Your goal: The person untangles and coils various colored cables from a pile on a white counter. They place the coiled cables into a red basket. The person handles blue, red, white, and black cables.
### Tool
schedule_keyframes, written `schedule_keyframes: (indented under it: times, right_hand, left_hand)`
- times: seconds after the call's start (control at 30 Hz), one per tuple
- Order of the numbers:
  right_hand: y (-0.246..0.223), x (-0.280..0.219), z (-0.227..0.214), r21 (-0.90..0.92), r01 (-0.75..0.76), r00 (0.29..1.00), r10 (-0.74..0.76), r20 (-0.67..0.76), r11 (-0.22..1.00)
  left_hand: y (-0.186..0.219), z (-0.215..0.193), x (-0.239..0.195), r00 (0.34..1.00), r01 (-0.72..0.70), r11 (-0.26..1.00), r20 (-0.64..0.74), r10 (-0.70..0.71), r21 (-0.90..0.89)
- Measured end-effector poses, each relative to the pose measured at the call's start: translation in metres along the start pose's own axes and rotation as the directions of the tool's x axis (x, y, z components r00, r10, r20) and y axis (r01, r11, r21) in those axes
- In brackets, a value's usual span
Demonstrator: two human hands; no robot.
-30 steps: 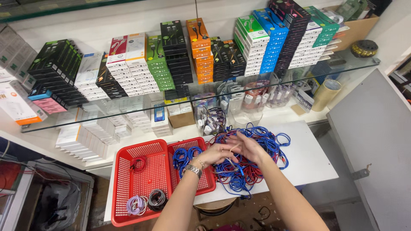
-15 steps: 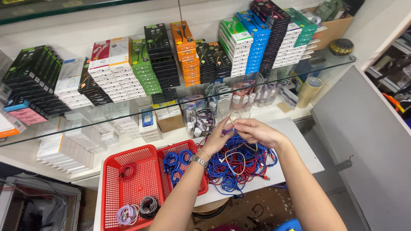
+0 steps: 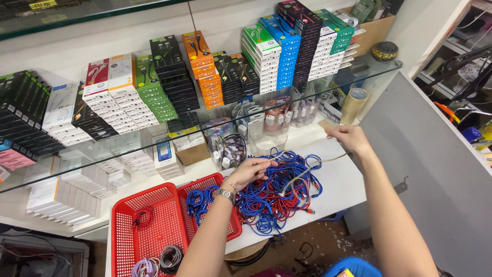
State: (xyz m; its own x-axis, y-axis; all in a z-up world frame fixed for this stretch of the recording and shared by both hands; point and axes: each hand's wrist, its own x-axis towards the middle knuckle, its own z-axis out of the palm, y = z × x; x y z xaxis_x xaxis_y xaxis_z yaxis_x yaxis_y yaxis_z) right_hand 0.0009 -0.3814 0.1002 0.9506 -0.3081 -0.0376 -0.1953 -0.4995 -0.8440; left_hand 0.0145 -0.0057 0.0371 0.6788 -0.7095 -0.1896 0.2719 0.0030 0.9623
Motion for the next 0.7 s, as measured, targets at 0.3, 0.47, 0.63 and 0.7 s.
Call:
schedule_keyframes:
  times: [0.3, 0.47, 0.63, 0.7]
  right_hand:
    - [-0.029, -0.031, 0.077, -0.015, 0.442, 0.826, -0.401, 0.396, 0.897]
    - [-0.041, -0.039, 0.119, 0.208, 0.159, 0.725, -0.257, 0.639, 0.965]
    - [-0.024, -0.021, 0.075, 0.027, 0.226, 0.902, -0.219, 0.373, 0.974]
    - [-0.022, -0.021, 0.076, -0.059, 0.355, 0.895, -0.321, 0.310, 0.933]
  left_hand:
    - [0.012, 0.002, 0.010, 0.982, 0.007, 0.976, -0.186, 0.035, 0.219]
    - [0.020, -0.004, 0.002, 0.968, -0.010, 0.983, -0.243, 0.055, 0.182]
    - [0.019, -0.022, -0.026, 0.945, -0.044, 0.995, -0.320, 0.070, 0.088]
    - [0.017, -0.022, -0.032, 0.942, -0.033, 0.999, -0.334, 0.039, 0.023]
